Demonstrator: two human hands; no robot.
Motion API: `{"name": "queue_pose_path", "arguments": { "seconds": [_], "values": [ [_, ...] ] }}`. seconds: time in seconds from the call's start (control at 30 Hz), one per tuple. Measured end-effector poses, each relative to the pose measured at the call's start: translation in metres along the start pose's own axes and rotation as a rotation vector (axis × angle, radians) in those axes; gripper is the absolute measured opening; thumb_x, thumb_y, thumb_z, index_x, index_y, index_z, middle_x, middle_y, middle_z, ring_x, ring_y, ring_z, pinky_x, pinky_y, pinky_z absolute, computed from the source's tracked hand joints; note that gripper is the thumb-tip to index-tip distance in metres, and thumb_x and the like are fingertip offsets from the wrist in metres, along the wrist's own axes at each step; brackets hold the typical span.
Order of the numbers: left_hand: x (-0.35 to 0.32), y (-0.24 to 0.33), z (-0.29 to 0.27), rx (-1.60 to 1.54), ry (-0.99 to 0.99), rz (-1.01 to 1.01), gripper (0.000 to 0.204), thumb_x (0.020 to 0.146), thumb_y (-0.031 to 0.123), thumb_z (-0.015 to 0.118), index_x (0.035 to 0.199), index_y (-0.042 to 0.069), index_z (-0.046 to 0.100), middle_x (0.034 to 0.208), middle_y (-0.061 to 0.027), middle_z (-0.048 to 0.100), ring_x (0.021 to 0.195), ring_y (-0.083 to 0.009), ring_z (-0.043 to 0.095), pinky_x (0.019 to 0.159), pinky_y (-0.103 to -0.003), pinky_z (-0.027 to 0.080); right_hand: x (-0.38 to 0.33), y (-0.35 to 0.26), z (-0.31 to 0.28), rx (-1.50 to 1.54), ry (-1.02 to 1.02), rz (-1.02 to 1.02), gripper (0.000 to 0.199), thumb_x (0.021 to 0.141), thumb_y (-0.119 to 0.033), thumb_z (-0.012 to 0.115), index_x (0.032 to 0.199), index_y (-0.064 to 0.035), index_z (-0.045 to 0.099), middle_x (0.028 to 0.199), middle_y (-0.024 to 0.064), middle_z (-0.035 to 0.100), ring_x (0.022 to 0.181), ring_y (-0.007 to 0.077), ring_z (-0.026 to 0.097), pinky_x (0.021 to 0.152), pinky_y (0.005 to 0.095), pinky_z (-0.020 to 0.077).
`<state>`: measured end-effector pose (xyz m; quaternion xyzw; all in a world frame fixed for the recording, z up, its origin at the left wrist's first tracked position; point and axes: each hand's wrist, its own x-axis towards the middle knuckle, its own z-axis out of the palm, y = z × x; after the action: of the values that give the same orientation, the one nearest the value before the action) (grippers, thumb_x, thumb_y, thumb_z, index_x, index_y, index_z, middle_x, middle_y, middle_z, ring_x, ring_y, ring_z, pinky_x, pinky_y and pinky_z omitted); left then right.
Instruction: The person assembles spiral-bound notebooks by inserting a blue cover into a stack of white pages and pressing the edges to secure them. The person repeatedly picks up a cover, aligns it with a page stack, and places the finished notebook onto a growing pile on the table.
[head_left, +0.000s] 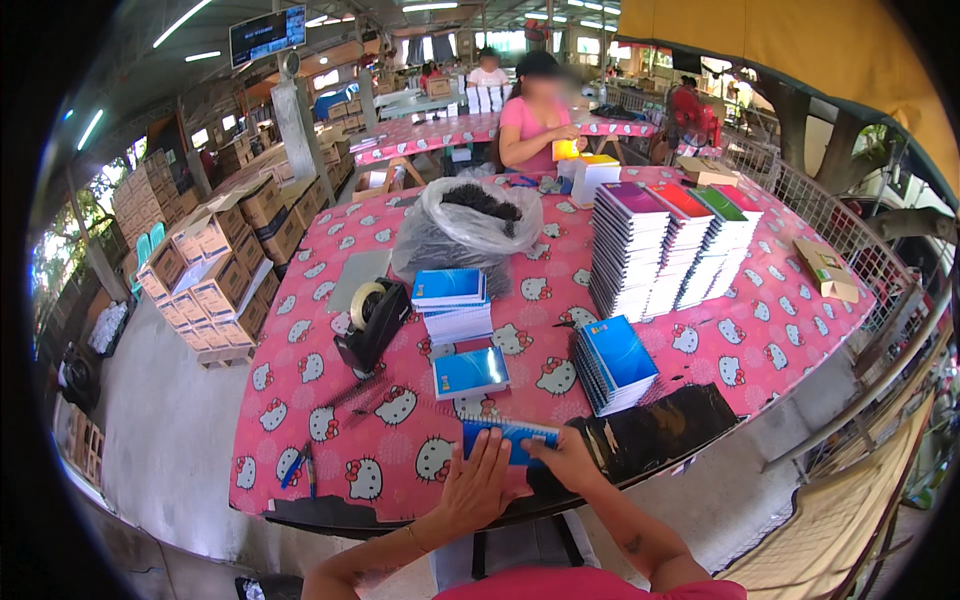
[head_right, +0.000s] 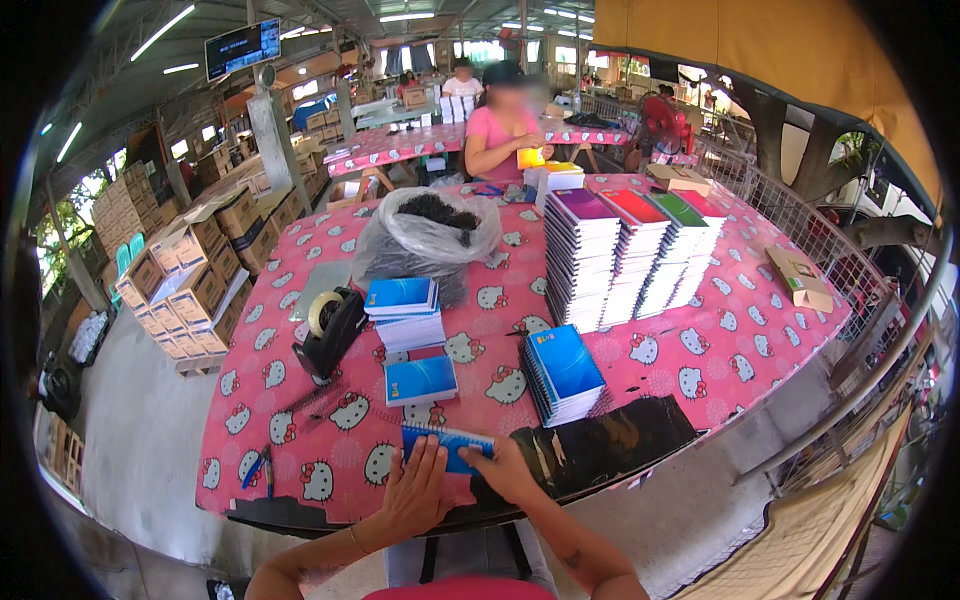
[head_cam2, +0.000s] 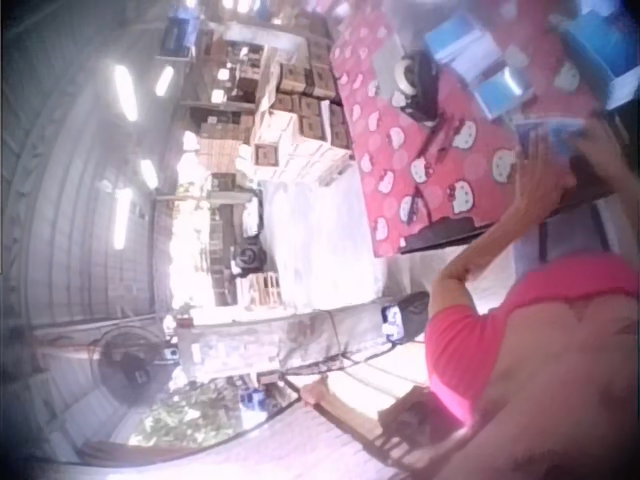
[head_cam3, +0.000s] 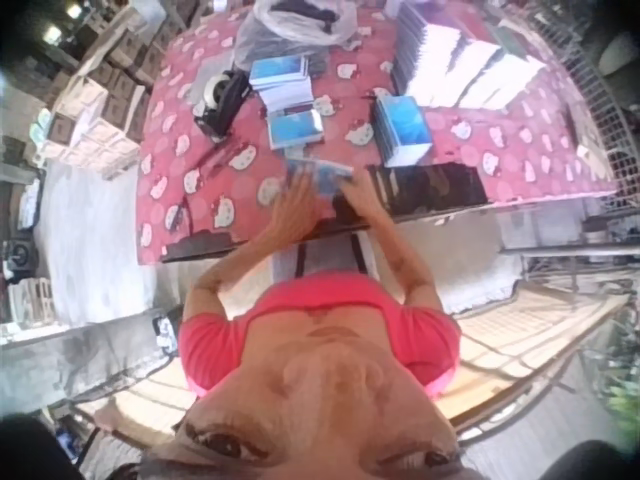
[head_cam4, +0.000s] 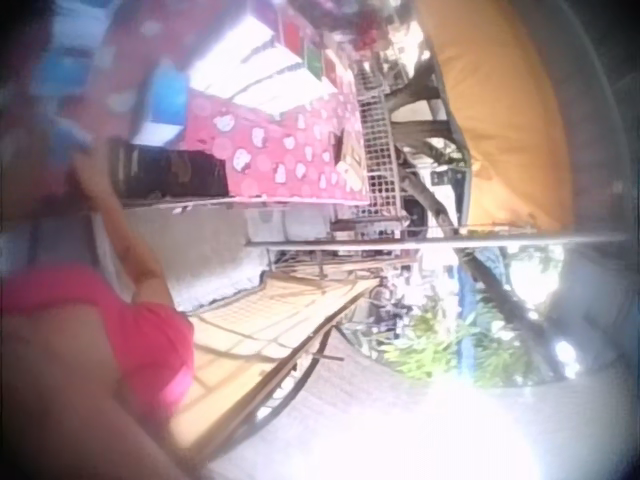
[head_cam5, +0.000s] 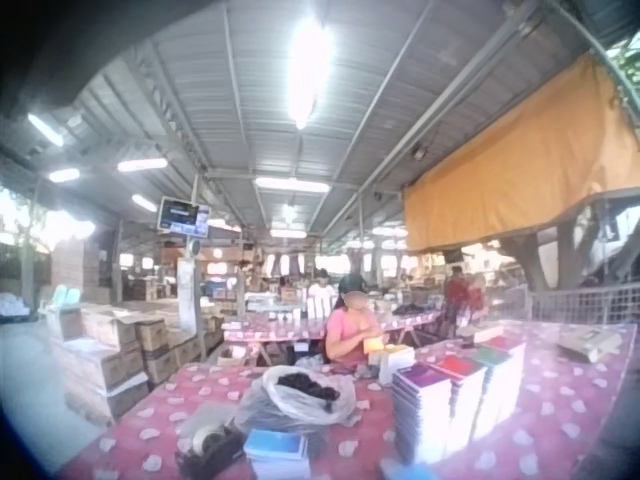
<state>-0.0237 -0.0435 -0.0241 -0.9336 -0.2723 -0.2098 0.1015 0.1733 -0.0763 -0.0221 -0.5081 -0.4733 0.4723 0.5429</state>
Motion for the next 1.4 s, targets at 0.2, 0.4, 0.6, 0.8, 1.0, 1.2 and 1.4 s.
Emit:
{"name": "queue_pose_path", "arguments": {
  "seconds": [0.2, 0.4, 0.6, 0.8, 1.0, 1.2, 1.4],
  "values": [
    [0.028, -0.014, -0.011, 0.044, -0.037, -0.058, 0.081, 0.093, 0.057, 0.053, 0.144, -0.005, 0.043, 0.151, -0.0235, 0.041, 0.143, -0.0367, 0.036, 0.116, -0.060, 0.015, 0.003, 0.005, 0.001, 0.048, -0.028, -0.021, 0.027, 0.096, -0.009, 0.065, 0.120, 0.0024, 0.066, 0.098, 0.0001, 0.070, 0.088, 0.0062, 0.061, 0.080, 0.0248, 0.0513],
    [0.060, -0.025, -0.028, 0.092, 0.013, -0.088, 0.080, 0.092, 0.056, 0.055, 0.143, -0.005, 0.043, 0.151, -0.0238, 0.041, 0.145, -0.0377, 0.032, 0.116, -0.061, 0.016, 0.001, 0.006, 0.008, 0.015, -0.055, 0.019, 0.027, 0.096, -0.010, 0.066, 0.121, 0.0012, 0.067, 0.100, 0.0013, 0.071, 0.091, 0.0059, 0.060, 0.080, 0.0259, 0.0510],
    [0.051, -0.007, -0.023, -0.060, 0.013, -0.107, 0.076, 0.098, 0.054, 0.046, 0.143, -0.007, 0.041, 0.151, -0.0238, 0.041, 0.146, -0.0383, 0.030, 0.116, -0.061, 0.017, 0.005, 0.017, 0.006, 0.036, -0.129, -0.029, 0.029, 0.094, 0.000, 0.062, 0.122, 0.0018, 0.065, 0.105, 0.0033, 0.072, 0.095, 0.0074, 0.062, 0.084, 0.0268, 0.0524],
    [0.012, 0.017, 0.005, -0.228, 0.049, 0.013, 0.075, 0.098, 0.053, 0.045, 0.144, -0.007, 0.040, 0.153, -0.0235, 0.037, 0.146, -0.0371, 0.031, 0.116, -0.060, 0.016, 0.006, 0.020, 0.000, 0.029, -0.031, 0.004, 0.031, 0.092, -0.001, 0.061, 0.122, 0.0013, 0.065, 0.103, 0.0036, 0.072, 0.094, 0.0085, 0.062, 0.083, 0.0284, 0.0527],
    [0.033, 0.004, -0.006, -0.095, -0.069, 0.014, 0.078, 0.094, 0.055, 0.050, 0.144, -0.005, 0.041, 0.153, -0.0236, 0.038, 0.146, -0.0362, 0.030, 0.116, -0.058, 0.018, 0.015, 0.024, -0.003, -0.075, -0.049, -0.062, 0.024, 0.094, -0.006, 0.061, 0.117, 0.0005, 0.065, 0.099, 0.0015, 0.070, 0.088, 0.0074, 0.059, 0.079, 0.0277, 0.0499],
    [0.057, -0.003, -0.002, -0.137, -0.007, -0.032, 0.069, 0.098, 0.048, 0.050, 0.144, -0.002, 0.043, 0.152, -0.0203, 0.039, 0.146, -0.0347, 0.031, 0.115, -0.060, 0.019, 0.019, 0.031, -0.008, -0.117, -0.104, -0.159, 0.027, 0.090, -0.005, 0.063, 0.117, 0.0001, 0.063, 0.094, 0.0027, 0.069, 0.086, 0.0078, 0.059, 0.078, 0.0278, 0.0498],
    [0.043, -0.006, 0.010, -0.205, 0.059, -0.005, 0.041, 0.097, 0.033, 0.057, 0.126, 0.003, 0.059, 0.136, -0.0126, 0.056, 0.132, -0.0289, 0.049, 0.115, -0.058, 0.022, 0.016, 0.057, -0.007, -0.124, -0.099, -0.215, 0.016, 0.090, -0.003, 0.064, 0.106, -0.0002, 0.066, 0.087, 0.0024, 0.067, 0.082, 0.0081, 0.057, 0.075, 0.0282, 0.0496]
  ]
}}
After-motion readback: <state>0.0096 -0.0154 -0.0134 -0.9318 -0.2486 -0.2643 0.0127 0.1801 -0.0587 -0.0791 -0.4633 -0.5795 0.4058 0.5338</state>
